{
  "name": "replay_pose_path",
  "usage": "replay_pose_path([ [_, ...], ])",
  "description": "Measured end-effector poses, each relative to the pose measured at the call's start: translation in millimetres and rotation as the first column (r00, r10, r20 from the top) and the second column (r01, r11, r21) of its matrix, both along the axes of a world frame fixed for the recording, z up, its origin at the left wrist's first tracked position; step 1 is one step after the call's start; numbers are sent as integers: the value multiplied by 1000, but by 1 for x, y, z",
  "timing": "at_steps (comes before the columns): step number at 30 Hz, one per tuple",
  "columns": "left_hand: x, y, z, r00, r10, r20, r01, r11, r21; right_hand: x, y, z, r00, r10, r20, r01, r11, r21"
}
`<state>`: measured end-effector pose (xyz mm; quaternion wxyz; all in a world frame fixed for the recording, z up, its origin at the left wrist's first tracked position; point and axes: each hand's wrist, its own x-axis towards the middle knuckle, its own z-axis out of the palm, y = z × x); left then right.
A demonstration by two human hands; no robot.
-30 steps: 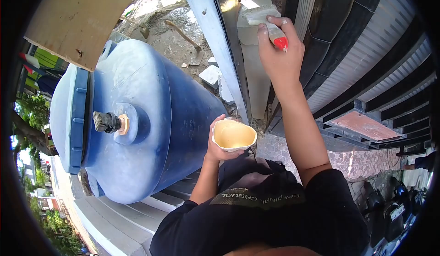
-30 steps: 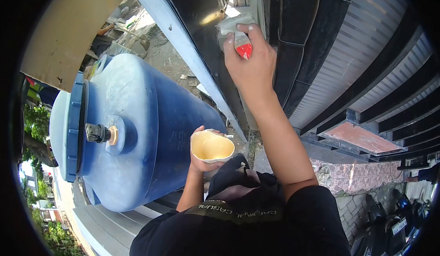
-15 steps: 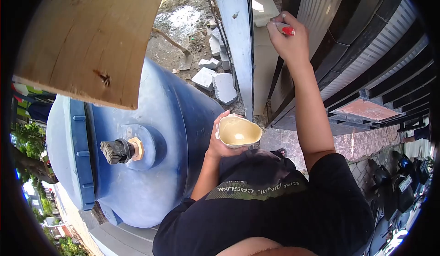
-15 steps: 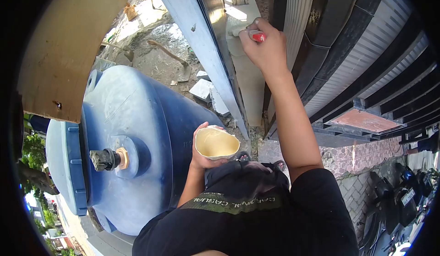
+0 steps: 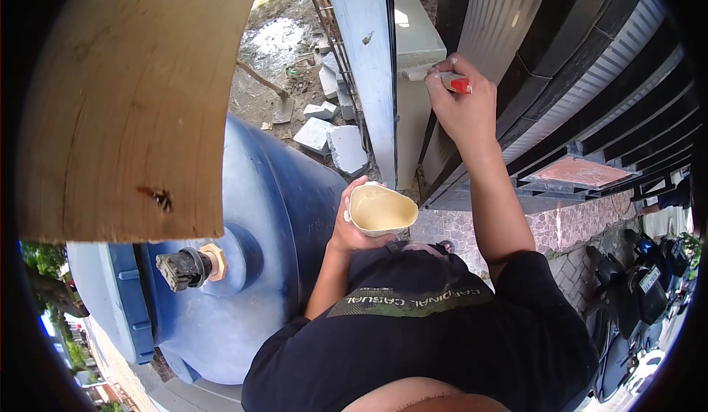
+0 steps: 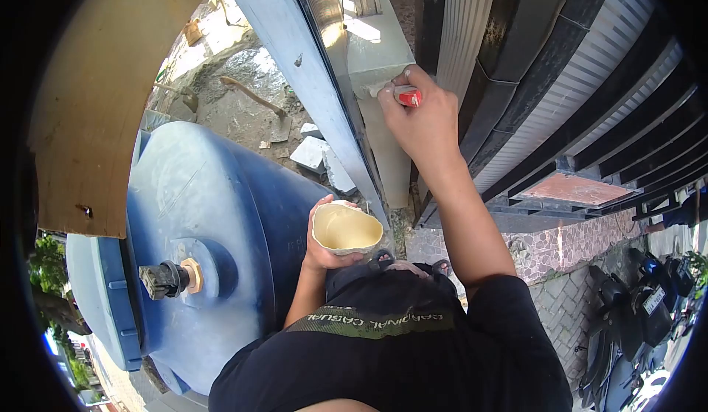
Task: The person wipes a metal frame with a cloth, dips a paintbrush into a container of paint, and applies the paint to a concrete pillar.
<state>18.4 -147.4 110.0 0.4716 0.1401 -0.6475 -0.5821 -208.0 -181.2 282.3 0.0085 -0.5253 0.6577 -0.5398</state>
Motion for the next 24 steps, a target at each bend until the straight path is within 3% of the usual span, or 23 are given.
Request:
replay_pose_path([
  [4,1,-1,1,1000,21,-1,-21,999,-39,-1,-11,12,994,-27,106,22,999,40],
  [7,3,-2,2,1000,27,-16,-28,999,-44,-6,-23,26,990,-76,120,81,996,-40],
  [9,4,-1,2,999,41,-11,-41,999,-31,-12,-28,36,996,-49,70,70,939,-337],
  [10,5,-1,2,999,42,-11,-42,999,-32,-17,-28,40,991,-13,136,57,945,-323],
  [15,7,-1,-2,999,45,-5,-45,999,-6,-14,-24,30,992,1,129,36,956,-291],
  [18,7,-2,0,999,45,13,-45,999,-13,-13,-25,21,998,-3,70,16,982,-191],
  [24,10,-3,-3,997,71,25,-71,997,-12,-4,-28,11,999,-19,-33,12,980,-199],
])
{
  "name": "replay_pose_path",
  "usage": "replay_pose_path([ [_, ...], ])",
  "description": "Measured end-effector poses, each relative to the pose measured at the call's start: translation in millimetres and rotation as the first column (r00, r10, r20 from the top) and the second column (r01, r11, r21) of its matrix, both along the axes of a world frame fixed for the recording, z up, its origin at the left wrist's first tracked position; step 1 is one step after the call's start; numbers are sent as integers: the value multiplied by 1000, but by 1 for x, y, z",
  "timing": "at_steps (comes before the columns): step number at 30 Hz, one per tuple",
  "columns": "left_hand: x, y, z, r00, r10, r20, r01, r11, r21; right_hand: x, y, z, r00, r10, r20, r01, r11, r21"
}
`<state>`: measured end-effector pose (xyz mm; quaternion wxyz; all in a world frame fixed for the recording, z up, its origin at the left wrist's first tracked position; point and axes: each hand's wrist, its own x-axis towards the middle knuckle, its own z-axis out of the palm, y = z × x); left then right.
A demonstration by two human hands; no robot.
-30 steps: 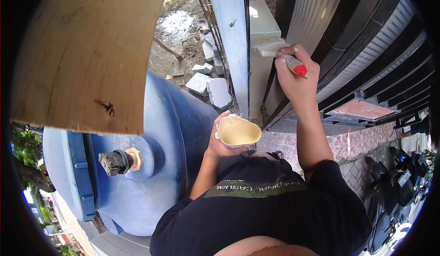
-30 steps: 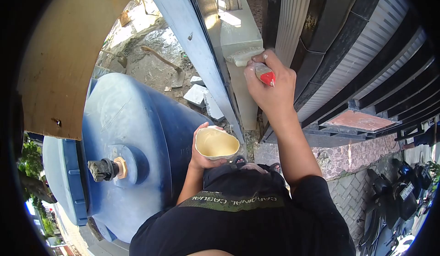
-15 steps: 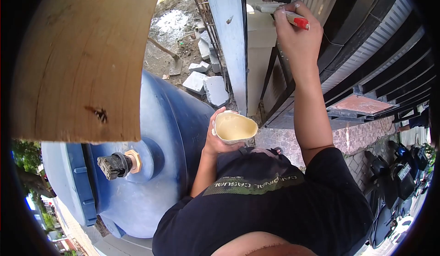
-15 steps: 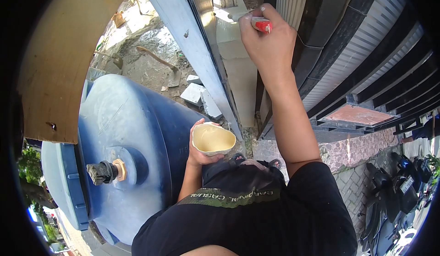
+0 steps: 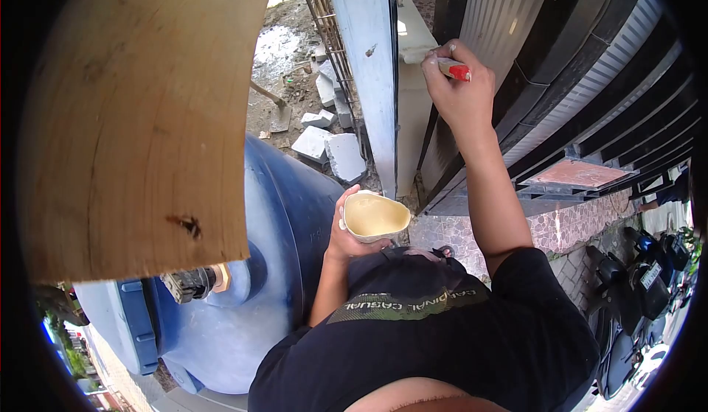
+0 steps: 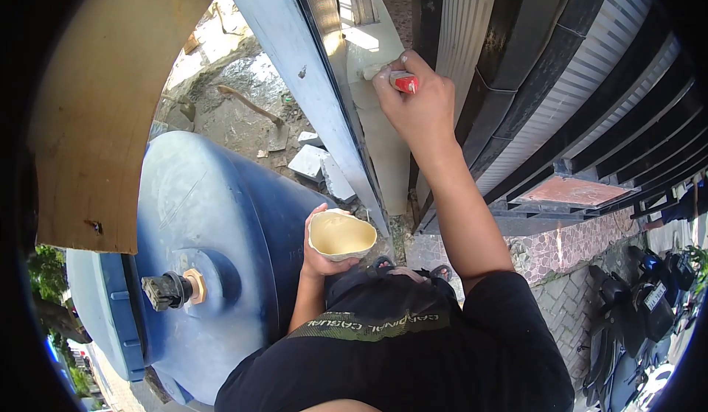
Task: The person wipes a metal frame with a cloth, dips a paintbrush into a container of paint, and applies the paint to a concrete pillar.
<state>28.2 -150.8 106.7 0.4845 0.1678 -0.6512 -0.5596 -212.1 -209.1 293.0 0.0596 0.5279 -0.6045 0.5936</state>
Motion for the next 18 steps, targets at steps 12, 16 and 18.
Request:
replay_pose_path([
  [12,-5,-2,1,998,6,66,-4,1000,-19,-28,-79,21,992,-101,-81,94,992,-87],
  [16,-8,2,2,999,9,41,-10,1000,18,-29,-84,-1,986,-109,-123,107,994,-26],
  [18,-6,0,-1,1000,10,26,-11,1000,27,-25,-67,-10,977,-124,-173,140,987,84],
])
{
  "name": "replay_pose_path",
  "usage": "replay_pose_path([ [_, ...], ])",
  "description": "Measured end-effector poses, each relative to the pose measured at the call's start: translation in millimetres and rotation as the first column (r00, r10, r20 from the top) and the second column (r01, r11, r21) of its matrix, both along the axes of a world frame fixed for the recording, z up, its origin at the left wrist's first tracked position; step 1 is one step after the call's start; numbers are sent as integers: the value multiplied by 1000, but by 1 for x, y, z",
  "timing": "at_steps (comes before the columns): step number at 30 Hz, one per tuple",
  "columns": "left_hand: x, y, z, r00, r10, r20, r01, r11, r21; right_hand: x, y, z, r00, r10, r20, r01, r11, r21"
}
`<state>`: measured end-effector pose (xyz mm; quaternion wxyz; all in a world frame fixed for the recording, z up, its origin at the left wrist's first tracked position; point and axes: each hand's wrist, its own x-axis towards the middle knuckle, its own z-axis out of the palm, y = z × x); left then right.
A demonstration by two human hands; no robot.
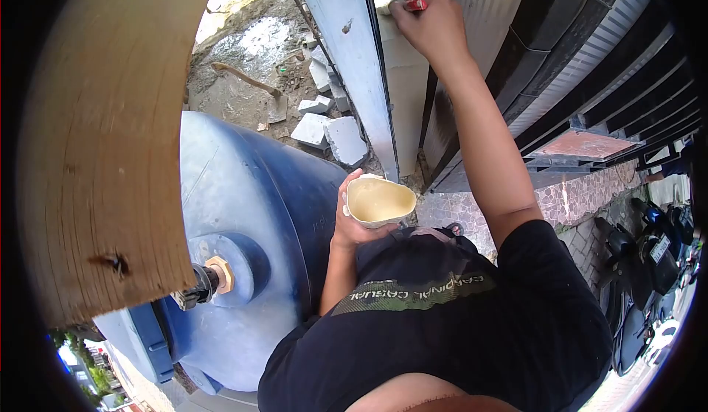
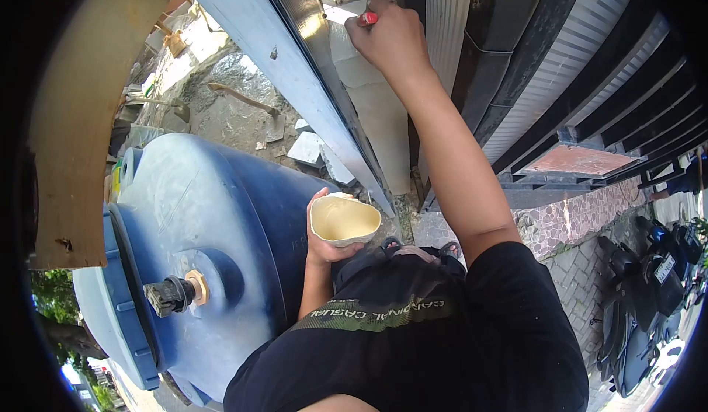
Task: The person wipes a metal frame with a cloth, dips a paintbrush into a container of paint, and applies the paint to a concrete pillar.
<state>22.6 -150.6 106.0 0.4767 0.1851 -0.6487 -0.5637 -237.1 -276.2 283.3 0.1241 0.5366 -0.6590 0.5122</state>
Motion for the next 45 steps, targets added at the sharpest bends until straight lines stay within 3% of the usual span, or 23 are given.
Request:
replay_pose_path([
  [2,5,-4,-9,996,38,82,-28,992,-120,12,38,12,998,44,52,-43,999,-13],
  [5,3,-6,-3,998,36,48,-31,995,-93,14,54,38,987,44,152,-53,997,55],
  [7,-1,-6,-1,1000,25,18,-24,997,-72,9,39,46,978,49,205,-33,996,-81],
  [9,-4,-8,-1,1000,15,-7,-15,998,-55,3,14,47,983,7,181,10,996,-91],
  [11,-4,-9,-4,1000,8,-9,-9,997,-74,-1,-10,33,995,24,97,-4,978,-207],
  [15,-2,-11,-7,1000,27,7,-26,991,-130,2,20,14,990,4,137,-12,998,62],
  [17,-3,-11,-5,999,12,-36,-15,996,-90,10,52,25,989,-1,149,-8,998,64],
  [22,6,-20,-15,984,90,154,-46,963,-266,4,45,51,951,-16,309,22,1000,-18],
  [24,-1,-15,-6,998,53,28,-50,996,-74,-6,15,48,956,-5,293,30,996,-78],
  [26,-4,-12,-5,999,44,14,-43,997,-57,-14,-4,29,962,2,274,37,990,-135],
  [29,-1,-13,-5,999,41,12,-40,995,-89,-15,-6,17,987,-34,155,45,997,-63],
  [31,1,-18,-10,999,47,22,-44,990,-136,-3,29,21,968,-63,244,50,997,57],
  [33,5,-24,-17,993,79,92,-50,957,-286,3,53,36,951,-44,307,21,997,78],
  [34,0,-19,-11,998,59,23,-55,986,-158,4,60,40,923,-30,383,-13,994,111],
  [38,-3,-17,-2,997,70,22,-67,993,-98,4,43,50,949,-62,310,78,996,-40],
  [41,-2,-18,-7,997,69,21,-66,993,-94,-8,12,36,961,31,276,-1,994,-109],
  [43,-3,-16,-4,998,57,17,-55,993,-104,-6,20,30,976,-1,216,17,997,-73],
  [45,-2,-20,-5,999,46,2,-46,991,-123,1,37,28,974,-20,228,1,997,82],
])
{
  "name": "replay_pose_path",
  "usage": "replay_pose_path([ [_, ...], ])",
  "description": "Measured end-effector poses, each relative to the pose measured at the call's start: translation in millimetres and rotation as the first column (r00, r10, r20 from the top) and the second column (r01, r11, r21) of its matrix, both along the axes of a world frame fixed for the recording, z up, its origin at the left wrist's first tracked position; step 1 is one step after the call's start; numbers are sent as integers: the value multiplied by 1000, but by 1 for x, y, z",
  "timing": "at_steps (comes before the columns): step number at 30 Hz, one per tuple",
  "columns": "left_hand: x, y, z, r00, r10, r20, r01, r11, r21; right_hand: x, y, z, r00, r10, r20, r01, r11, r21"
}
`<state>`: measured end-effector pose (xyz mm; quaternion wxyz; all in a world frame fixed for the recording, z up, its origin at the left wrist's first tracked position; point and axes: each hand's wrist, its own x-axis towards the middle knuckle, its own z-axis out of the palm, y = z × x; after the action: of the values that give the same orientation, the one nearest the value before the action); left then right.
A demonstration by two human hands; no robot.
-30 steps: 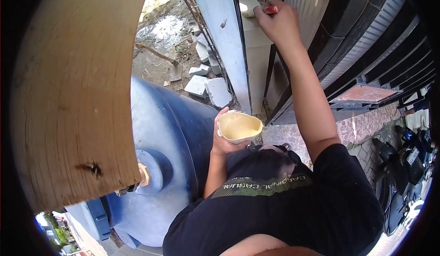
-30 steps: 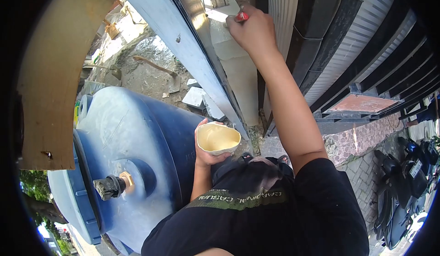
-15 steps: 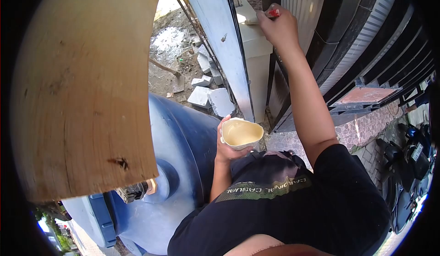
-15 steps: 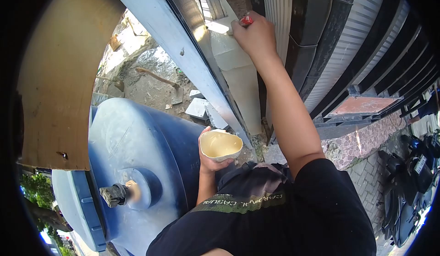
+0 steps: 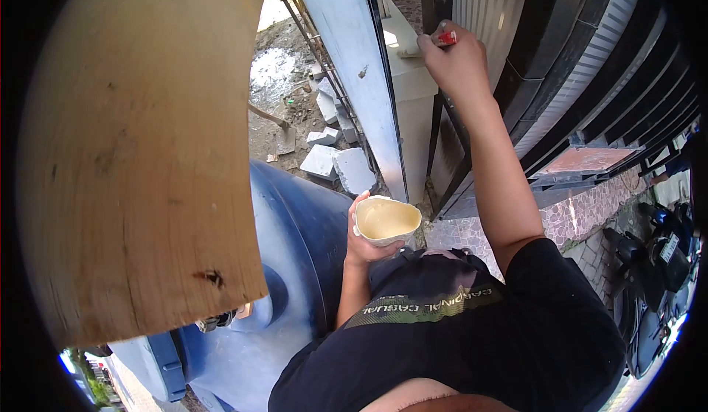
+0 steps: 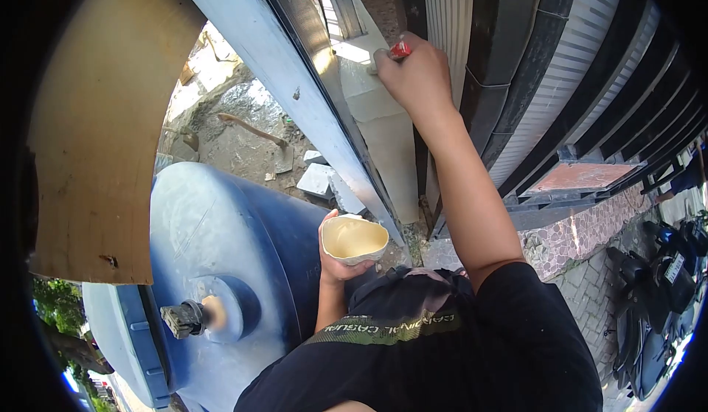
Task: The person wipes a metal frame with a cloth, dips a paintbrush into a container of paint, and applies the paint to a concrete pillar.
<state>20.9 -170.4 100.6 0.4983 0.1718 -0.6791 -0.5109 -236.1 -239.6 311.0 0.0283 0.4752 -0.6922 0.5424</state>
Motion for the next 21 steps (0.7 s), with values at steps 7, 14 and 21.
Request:
replay_pose_path([
  [7,6,-4,-11,980,113,166,-82,980,-183,-6,-23,40,996,-44,76,57,981,-183],
  [14,1,3,3,1000,12,12,-12,1000,-24,-26,-101,4,994,-107,-1,105,980,-170],
  [21,7,4,-4,1000,-10,21,10,1000,-18,-9,-40,1,996,-61,66,63,998,-28],
])
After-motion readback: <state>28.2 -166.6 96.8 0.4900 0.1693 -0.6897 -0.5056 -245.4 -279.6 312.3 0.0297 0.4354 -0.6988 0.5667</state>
